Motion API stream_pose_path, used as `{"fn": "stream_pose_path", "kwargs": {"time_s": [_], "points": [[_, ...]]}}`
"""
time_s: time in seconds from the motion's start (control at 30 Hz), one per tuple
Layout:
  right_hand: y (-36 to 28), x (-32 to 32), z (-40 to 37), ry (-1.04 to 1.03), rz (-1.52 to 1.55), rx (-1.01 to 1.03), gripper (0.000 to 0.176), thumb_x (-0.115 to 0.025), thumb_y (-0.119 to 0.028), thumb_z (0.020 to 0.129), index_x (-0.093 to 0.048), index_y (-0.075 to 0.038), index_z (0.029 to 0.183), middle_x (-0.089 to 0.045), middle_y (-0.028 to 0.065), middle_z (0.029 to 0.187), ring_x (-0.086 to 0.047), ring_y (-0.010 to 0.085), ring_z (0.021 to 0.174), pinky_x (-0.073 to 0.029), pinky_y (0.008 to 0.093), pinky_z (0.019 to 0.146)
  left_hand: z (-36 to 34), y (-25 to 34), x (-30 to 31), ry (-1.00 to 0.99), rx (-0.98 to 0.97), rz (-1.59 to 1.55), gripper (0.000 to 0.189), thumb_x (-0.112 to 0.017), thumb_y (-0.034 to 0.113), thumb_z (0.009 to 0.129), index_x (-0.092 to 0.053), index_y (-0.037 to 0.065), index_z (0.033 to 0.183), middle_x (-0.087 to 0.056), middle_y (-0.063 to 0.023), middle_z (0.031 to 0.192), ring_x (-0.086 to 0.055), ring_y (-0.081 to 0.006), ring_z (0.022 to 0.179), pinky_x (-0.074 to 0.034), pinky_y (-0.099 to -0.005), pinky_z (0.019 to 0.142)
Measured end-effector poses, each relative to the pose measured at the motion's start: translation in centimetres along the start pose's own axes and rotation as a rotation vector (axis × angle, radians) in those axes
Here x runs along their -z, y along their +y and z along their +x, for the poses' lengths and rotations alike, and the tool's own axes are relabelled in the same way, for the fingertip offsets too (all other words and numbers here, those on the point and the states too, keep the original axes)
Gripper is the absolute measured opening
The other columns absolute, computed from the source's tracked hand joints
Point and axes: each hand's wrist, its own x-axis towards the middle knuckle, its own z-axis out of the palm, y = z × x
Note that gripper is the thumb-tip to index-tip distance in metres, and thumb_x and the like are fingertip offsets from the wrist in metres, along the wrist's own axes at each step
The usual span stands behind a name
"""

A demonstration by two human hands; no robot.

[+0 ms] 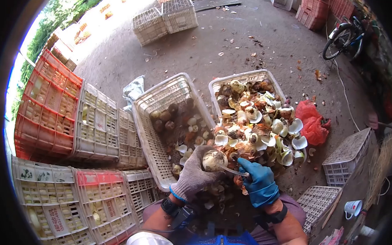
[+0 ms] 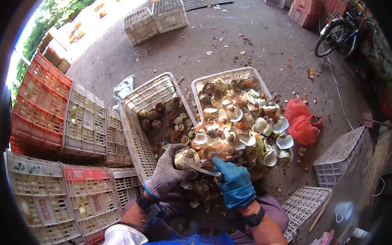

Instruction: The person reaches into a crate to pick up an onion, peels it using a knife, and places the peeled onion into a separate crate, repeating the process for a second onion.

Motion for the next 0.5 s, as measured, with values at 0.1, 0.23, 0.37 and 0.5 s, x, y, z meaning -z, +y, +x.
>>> {"fn": "stream_pose_path", "kwargs": {"time_s": [0.1,0.23,0.37,0.5], "points": [[-0.1,-0.1,0.0,-0.01,-0.005,0.009,0.055,-0.073,-0.005,0.081,-0.066,-0.011,0.135,-0.075,0.008,0.093,-0.072,0.0326,0.083,-0.055,0.045,0.072,-0.1,-0.1,0.2,0.003,0.014,0.0,0.073,-0.096,0.018,0.075,-0.057,0.002,0.135,-0.068,-0.0094,0.124,-0.065,-0.0161,0.113,-0.055,-0.0339,0.099],[0.1,-0.6,-0.3,-0.021,-0.035,0.015,0.054,-0.069,-0.004,0.081,-0.066,-0.011,0.135,-0.074,0.0081,0.092,-0.071,0.0326,0.082,-0.054,0.0451,0.072,-0.5,0.9,0.5,-0.026,0.042,0.021,0.068,-0.095,0.02,0.076,-0.06,0.002,0.132,-0.07,-0.0087,0.12,-0.066,-0.0152,0.11,-0.056,-0.033,0.097],[0.2,-0.6,-0.3,-0.03,-0.079,0.039,0.056,-0.068,-0.003,0.08,-0.065,-0.009,0.136,-0.072,0.0089,0.089,-0.07,0.0331,0.079,-0.053,0.0456,0.07,-0.8,0.8,0.6,-0.057,0.037,0.047,0.063,-0.092,0.027,0.08,-0.062,0.002,0.13,-0.07,-0.0106,0.118,-0.066,-0.015,0.107,-0.055,-0.0335,0.093],[0.6,-0.3,-0.4,-0.033,-0.145,0.056,0.058,-0.069,-0.003,0.079,-0.065,-0.009,0.137,-0.069,0.0092,0.085,-0.068,0.0333,0.077,-0.052,0.0455,0.068,-0.7,1.3,0.6,-0.107,0.067,0.054,0.062,-0.092,0.029,0.081,-0.064,0.002,0.129,-0.071,-0.0105,0.117,-0.067,-0.0152,0.105,-0.055,-0.0338,0.093]]}}
